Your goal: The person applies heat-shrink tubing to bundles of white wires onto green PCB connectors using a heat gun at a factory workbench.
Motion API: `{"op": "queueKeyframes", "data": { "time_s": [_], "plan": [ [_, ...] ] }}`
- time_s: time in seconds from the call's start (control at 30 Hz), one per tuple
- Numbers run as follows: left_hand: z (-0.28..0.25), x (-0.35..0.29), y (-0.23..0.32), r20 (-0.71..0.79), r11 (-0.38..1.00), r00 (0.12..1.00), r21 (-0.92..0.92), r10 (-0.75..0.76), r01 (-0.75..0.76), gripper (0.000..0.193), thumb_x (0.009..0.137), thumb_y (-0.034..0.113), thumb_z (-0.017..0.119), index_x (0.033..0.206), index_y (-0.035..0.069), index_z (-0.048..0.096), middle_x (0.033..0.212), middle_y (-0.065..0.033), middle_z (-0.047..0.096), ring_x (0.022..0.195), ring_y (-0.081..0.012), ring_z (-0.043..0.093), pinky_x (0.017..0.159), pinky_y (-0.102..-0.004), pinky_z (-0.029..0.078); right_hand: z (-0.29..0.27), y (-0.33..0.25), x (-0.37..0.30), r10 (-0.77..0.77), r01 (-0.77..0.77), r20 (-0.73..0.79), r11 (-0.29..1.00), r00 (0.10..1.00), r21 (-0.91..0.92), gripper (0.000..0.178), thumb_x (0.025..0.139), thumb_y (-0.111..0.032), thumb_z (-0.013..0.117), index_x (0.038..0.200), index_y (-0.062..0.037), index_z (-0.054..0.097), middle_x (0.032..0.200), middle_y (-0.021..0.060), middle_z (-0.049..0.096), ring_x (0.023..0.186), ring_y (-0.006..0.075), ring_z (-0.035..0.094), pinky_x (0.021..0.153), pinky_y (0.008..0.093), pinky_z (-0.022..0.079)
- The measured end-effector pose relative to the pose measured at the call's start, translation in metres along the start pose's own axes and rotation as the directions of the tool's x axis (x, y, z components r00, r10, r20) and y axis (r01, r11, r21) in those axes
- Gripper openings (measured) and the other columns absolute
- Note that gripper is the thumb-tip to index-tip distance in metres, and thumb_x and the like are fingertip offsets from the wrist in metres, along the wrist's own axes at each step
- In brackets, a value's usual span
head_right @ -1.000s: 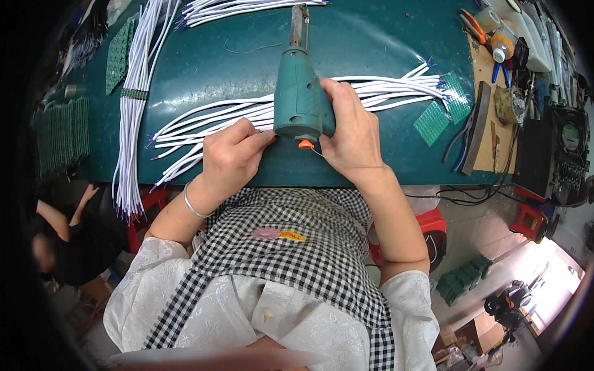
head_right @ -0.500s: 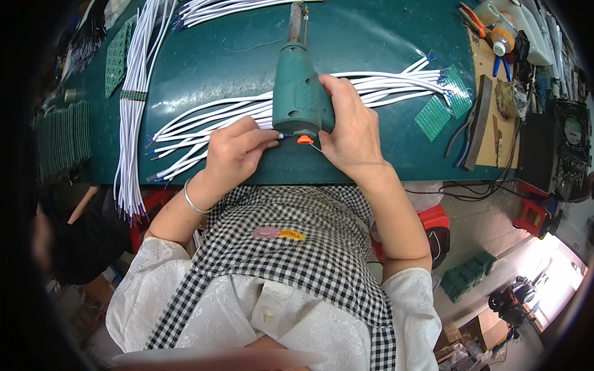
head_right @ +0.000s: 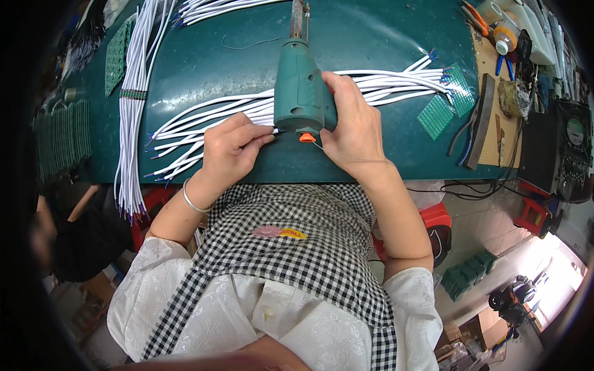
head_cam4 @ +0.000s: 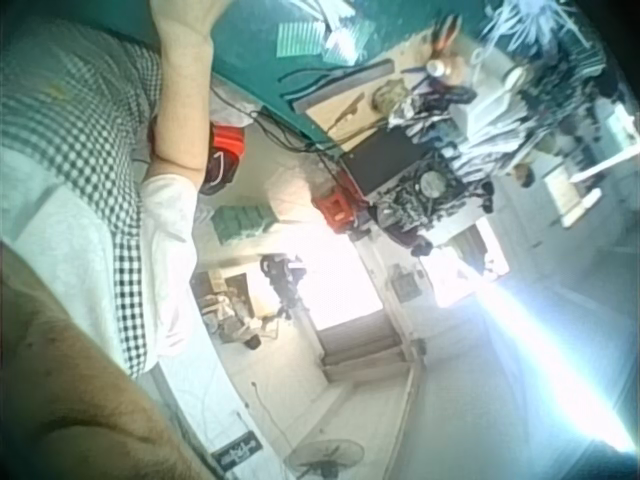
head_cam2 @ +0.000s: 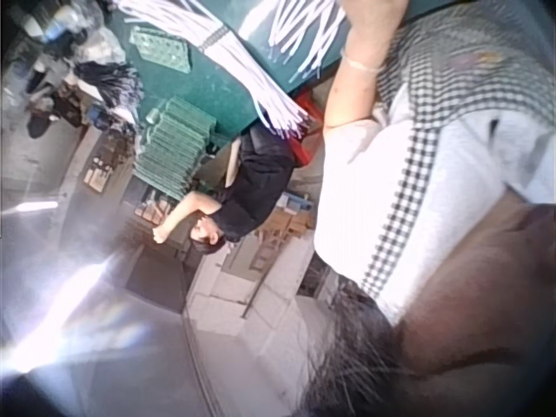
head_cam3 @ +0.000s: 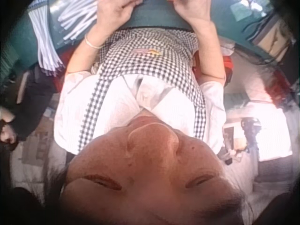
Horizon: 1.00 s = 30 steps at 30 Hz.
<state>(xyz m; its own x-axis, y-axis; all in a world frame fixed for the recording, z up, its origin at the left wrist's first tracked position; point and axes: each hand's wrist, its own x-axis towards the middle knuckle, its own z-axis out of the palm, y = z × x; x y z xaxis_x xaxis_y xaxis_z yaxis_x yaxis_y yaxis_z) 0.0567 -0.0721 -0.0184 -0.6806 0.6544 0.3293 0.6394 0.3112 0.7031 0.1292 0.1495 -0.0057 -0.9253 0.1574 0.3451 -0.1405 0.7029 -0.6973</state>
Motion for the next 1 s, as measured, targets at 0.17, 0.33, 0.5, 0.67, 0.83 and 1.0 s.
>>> {"op": "queueKeyframes", "data": {
  "time_s": [0.17, 0.33, 0.5, 0.67, 0.83, 1.0],
  "plan": [
    [0.0026, 0.0005, 0.0016, -0.014, 1.0, 1.0, 0.011, 0.021, -0.02, 0.02, 0.07, -0.007, 0.08, 0.088, 0.0, 0.075, 0.069, -0.0085, 0.06, 0.056, -0.0195, 0.059, 0.05, -0.0303, 0.047, 0.0017, 0.0022, 0.0003, -0.009, 0.009, -0.007, 1.0, 1.0, 0.01, 0.073, 0.059, 0.012, 0.072, 0.127, -0.0039, 0.05, 0.11, 0.0159, 0.063, 0.098, 0.0382, 0.065, 0.077, 0.0426, 0.055],
    [0.0031, -0.0002, 0.0012, -0.02, 1.0, 1.0, 0.007, 0.023, -0.023, 0.02, 0.069, -0.007, 0.079, 0.088, 0.0, 0.074, 0.07, -0.0084, 0.06, 0.056, -0.0195, 0.059, 0.05, -0.0302, 0.046, 0.0, 0.0008, 0.0005, -0.013, 0.013, -0.01, 1.0, 1.0, -0.002, 0.074, 0.059, 0.011, 0.072, 0.127, -0.0036, 0.05, 0.11, 0.0162, 0.063, 0.099, 0.0384, 0.065, 0.078, 0.0424, 0.055],
    [0.0025, 0.0002, 0.0019, -0.024, 1.0, 0.999, 0.004, 0.023, -0.023, 0.02, 0.069, -0.007, 0.079, 0.087, 0.0, 0.074, 0.07, -0.0082, 0.06, 0.056, -0.0192, 0.059, 0.05, -0.03, 0.046, -0.0004, 0.0012, 0.0003, -0.006, 0.006, 0.002, 1.0, 1.0, 0.003, 0.073, 0.058, 0.011, 0.072, 0.126, -0.0035, 0.05, 0.11, 0.0163, 0.062, 0.099, 0.0388, 0.065, 0.079, 0.0425, 0.055],
    [0.0037, 0.0005, 0.0032, -0.033, 1.0, 0.999, -0.003, 0.008, -0.008, 0.02, 0.069, -0.008, 0.079, 0.087, 0.0, 0.074, 0.069, -0.0079, 0.06, 0.056, -0.0193, 0.059, 0.05, -0.0298, 0.046, -0.0004, 0.0007, -0.0001, 0.01, -0.01, 0.004, 1.0, 1.0, 0.005, 0.073, 0.058, 0.012, 0.072, 0.126, -0.0042, 0.05, 0.112, 0.0157, 0.062, 0.1, 0.0391, 0.065, 0.079, 0.043, 0.055],
    [0.0067, 0.0016, 0.0037, -0.041, 0.999, 0.999, 0.016, 0.032, -0.031, 0.02, 0.069, -0.008, 0.079, 0.087, 0.0, 0.074, 0.069, -0.0082, 0.06, 0.056, -0.0195, 0.059, 0.05, -0.0302, 0.046, -0.0006, 0.0001, -0.0002, 0.013, -0.013, 0.01, 1.0, 1.0, 0.009, 0.073, 0.058, 0.011, 0.072, 0.126, -0.0044, 0.05, 0.112, 0.0153, 0.061, 0.101, 0.039, 0.064, 0.079, 0.0429, 0.055],
    [0.0075, 0.0017, 0.0044, -0.042, 0.998, 0.998, 0.044, 0.044, -0.042, 0.021, 0.069, -0.007, 0.079, 0.087, 0.0, 0.074, 0.069, -0.0084, 0.06, 0.057, -0.0199, 0.059, 0.05, -0.03, 0.046, 0.0006, 0.0003, 0.0003, 0.01, -0.01, -0.006, 1.0, 1.0, 0.01, 0.074, 0.058, 0.012, 0.072, 0.127, -0.0043, 0.05, 0.111, 0.0154, 0.062, 0.1, 0.0385, 0.065, 0.078, 0.0428, 0.055]
  ]
}}
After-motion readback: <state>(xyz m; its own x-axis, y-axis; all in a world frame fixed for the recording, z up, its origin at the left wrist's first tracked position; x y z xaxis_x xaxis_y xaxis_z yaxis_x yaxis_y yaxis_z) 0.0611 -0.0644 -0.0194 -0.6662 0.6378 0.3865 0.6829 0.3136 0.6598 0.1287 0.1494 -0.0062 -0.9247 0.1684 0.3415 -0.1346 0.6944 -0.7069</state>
